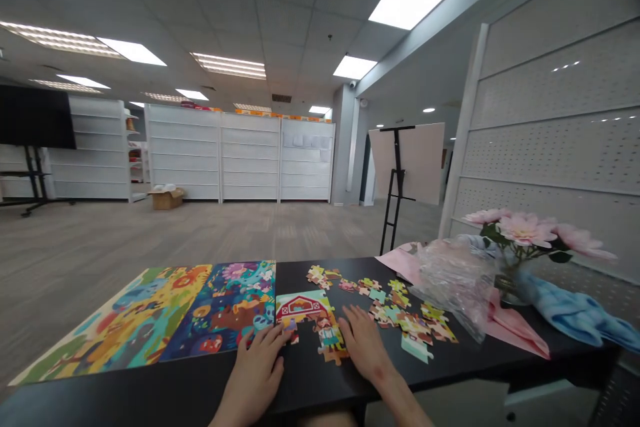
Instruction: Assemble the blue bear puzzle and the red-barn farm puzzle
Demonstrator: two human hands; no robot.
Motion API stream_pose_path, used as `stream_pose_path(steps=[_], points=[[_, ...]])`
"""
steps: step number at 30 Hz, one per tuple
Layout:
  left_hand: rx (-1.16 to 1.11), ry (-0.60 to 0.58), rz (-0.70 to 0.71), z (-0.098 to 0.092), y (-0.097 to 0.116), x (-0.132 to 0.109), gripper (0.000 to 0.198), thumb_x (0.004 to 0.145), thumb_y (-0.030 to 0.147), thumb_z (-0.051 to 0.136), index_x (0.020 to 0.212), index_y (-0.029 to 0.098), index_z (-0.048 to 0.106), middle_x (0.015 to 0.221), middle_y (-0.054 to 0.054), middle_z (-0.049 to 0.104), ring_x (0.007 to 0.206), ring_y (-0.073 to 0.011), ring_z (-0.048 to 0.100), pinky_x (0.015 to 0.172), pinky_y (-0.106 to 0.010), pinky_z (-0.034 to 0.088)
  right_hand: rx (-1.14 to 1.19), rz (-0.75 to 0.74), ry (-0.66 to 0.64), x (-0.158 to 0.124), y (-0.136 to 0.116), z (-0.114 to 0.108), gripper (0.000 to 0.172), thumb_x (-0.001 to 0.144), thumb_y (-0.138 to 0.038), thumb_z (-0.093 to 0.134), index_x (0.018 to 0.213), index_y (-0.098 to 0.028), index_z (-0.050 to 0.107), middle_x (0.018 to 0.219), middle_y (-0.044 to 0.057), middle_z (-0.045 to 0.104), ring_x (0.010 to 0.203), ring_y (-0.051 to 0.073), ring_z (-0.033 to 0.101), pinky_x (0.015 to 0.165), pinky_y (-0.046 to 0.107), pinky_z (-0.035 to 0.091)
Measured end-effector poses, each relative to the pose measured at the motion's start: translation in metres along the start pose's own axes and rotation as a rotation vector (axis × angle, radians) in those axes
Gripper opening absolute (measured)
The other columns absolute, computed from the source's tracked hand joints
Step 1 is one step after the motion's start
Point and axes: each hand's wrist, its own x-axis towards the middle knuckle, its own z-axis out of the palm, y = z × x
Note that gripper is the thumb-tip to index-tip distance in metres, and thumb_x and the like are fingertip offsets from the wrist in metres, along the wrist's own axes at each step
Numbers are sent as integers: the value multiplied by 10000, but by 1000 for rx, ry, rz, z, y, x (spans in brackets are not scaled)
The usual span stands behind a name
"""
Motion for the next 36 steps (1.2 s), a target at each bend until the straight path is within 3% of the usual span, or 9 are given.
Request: stream_pose_path(steps=[6,9,12,16,19,24,29,33,36], points=[[-12,2,-1,2,-2,-1,536,883,213,413,1372,400,525,1502,38,476,1406,-230,384,1160,-543,184,-50,-15,-17,-30,-1,-12,518,970,-420,348,1320,-152,620,1458,118,521,1400,286,409,1175,441,288],[-12,6,1,3,-3,-1,533,882,216,411,1366,408,527,1500,48,477,1409,-223,381,1162,-543,181,-79,-10,-38,-31,-7,-14,524,965,-416,348,1348,-158,595,1474,114,502,1409,275,398,1172,433,295],[-6,3,4,3,-4,0,544,882,211,406,1373,418,515,1506,57,467,1413,-216,375,1162,-540,183,-150,54,44,-26,-2,-15,561,953,-444,362,1407,-162,533,1531,115,423,1439,280,344,1169,434,286],[9,-9,0,2,-3,1,552,878,202,408,1375,417,513,1509,55,463,1412,-209,378,1163,-534,188,-341,306,245,-31,38,-21,591,932,-426,379,1410,-108,520,1513,167,435,1429,347,336,1159,498,250],[18,-14,-1,2,-2,1,562,869,192,414,1372,421,516,1511,54,462,1410,-212,382,1157,-536,199,-389,388,260,-49,84,-24,562,906,-382,387,1392,-144,538,1477,129,495,1387,350,394,1151,529,243],[26,-4,4,4,-3,-1,544,887,207,405,1383,403,515,1511,32,466,1411,-230,381,1153,-542,197,-292,321,306,-77,128,-19,515,912,-463,357,1251,-186,627,1459,128,511,1399,353,373,1132,568,274],[28,-8,-1,4,-2,0,523,888,218,417,1364,393,544,1501,12,481,1405,-254,391,1153,-558,192,-147,261,312,-78,121,-14,410,944,-378,305,1057,-269,684,1375,85,596,1378,370,399,1062,742,219],[43,-8,-3,3,-1,1,544,881,202,425,1374,406,531,1508,18,472,1406,-251,391,1150,-554,204,-58,179,315,-74,115,-16,386,947,-344,350,1125,-300,690,1307,68,655,1346,316,461,1104,608,276],[62,-23,-8,3,-1,1,553,879,194,427,1383,401,523,1517,19,458,1417,-245,375,1153,-553,197,-1,81,211,-71,113,-24,371,944,-304,373,1079,-334,717,1299,21,667,1346,293,467,1107,533,299]])
